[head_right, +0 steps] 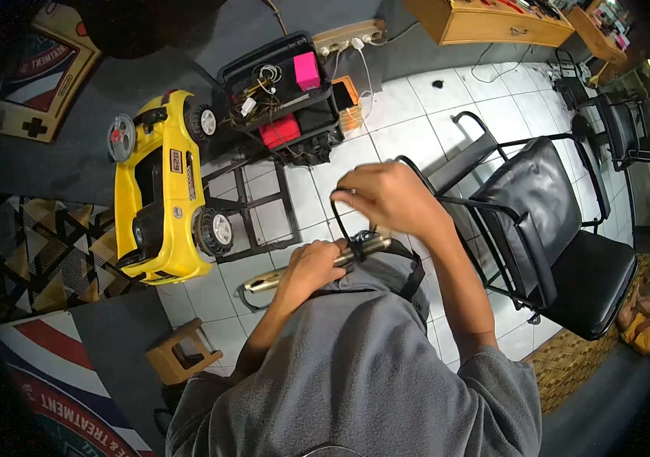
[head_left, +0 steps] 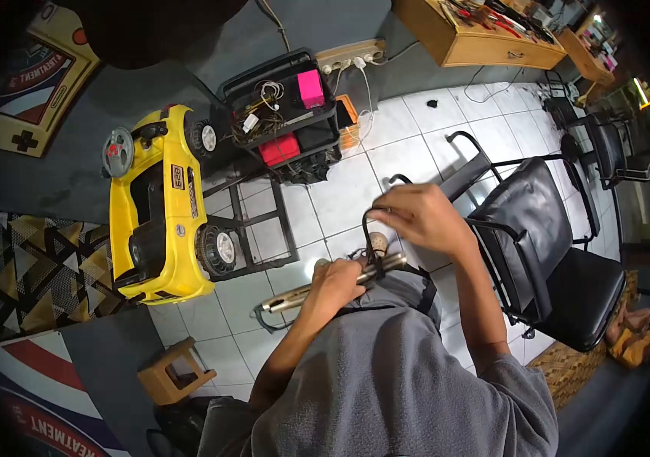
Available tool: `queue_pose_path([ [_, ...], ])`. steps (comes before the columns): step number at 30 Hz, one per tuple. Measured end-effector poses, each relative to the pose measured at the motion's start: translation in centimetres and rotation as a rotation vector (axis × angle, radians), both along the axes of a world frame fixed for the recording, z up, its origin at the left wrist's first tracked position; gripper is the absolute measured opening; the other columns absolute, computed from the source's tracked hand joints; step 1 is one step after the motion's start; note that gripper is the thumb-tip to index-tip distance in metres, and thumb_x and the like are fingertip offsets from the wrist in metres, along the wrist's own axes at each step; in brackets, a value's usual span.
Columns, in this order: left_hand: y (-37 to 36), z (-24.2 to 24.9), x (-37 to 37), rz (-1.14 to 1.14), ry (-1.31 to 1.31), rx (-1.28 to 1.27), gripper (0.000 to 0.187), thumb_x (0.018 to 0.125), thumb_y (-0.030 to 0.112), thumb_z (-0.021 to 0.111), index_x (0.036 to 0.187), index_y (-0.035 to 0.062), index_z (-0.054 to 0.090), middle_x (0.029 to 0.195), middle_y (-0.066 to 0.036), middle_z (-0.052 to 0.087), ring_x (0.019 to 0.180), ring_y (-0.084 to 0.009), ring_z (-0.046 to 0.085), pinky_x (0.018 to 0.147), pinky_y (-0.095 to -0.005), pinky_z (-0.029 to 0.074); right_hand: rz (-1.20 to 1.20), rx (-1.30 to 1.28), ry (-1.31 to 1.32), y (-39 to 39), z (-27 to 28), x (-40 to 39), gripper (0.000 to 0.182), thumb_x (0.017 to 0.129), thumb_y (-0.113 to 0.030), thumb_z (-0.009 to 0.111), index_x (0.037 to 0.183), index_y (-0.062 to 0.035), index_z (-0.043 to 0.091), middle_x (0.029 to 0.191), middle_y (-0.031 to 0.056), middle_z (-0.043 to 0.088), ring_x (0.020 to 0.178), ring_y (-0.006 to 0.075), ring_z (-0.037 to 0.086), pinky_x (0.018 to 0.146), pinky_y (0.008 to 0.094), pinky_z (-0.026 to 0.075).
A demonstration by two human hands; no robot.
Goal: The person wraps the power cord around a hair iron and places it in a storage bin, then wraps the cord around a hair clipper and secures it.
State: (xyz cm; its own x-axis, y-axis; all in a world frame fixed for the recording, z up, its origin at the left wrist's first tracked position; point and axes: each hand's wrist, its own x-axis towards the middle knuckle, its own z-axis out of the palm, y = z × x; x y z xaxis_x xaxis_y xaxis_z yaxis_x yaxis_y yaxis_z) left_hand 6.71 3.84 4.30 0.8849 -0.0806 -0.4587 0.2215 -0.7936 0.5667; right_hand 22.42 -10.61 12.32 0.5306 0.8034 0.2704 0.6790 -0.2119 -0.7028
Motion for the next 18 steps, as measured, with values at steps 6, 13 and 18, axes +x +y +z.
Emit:
queue_pose_path([
  [6,0.1,3.5,-0.6,-0.202,-0.046,-0.045,0.039,0.073,0.008,0.075,0.108,0.0041,0.06,0.089,-0.019,0.066,0.088,-0.0374,0.064,0.075,-0.047,0.048,-0.008,0.022,-0.026,1.5,-7.5,2.0,0.022,0.082,-0.022,0.072,0.085,-0.0001,0.068,0.073,0.0147,0.064,0.06,0.029,0.06,0.056,0.0359,0.046],
  [13,2.9,6.3,0.3,-0.047,-0.039,-0.028,0.042,0.075,0.026,0.075,0.102,0.0032,0.054,0.076,-0.021,0.062,0.076,-0.0392,0.063,0.065,-0.0449,0.048,-0.061,-0.115,0.409,0.7,-15.2,-0.4,0.037,0.084,-0.038,0.07,0.083,-0.0034,0.058,0.054,0.0111,0.05,0.049,0.0198,0.042,0.048,0.0343,0.035],
  [18,5.1,8.0,0.0,0.369,-0.084,-0.454,0.06,0.073,0.013,0.075,0.124,0.0051,0.044,0.063,-0.003,0.051,0.055,-0.0155,0.052,0.055,-0.0306,0.043,-0.076,0.018,0.405,-0.3,-16.6,-3.9,0.03,0.093,-0.03,0.058,0.084,-0.0013,0.064,0.064,0.0205,0.058,0.061,0.034,0.057,0.057,0.0394,0.043],
])
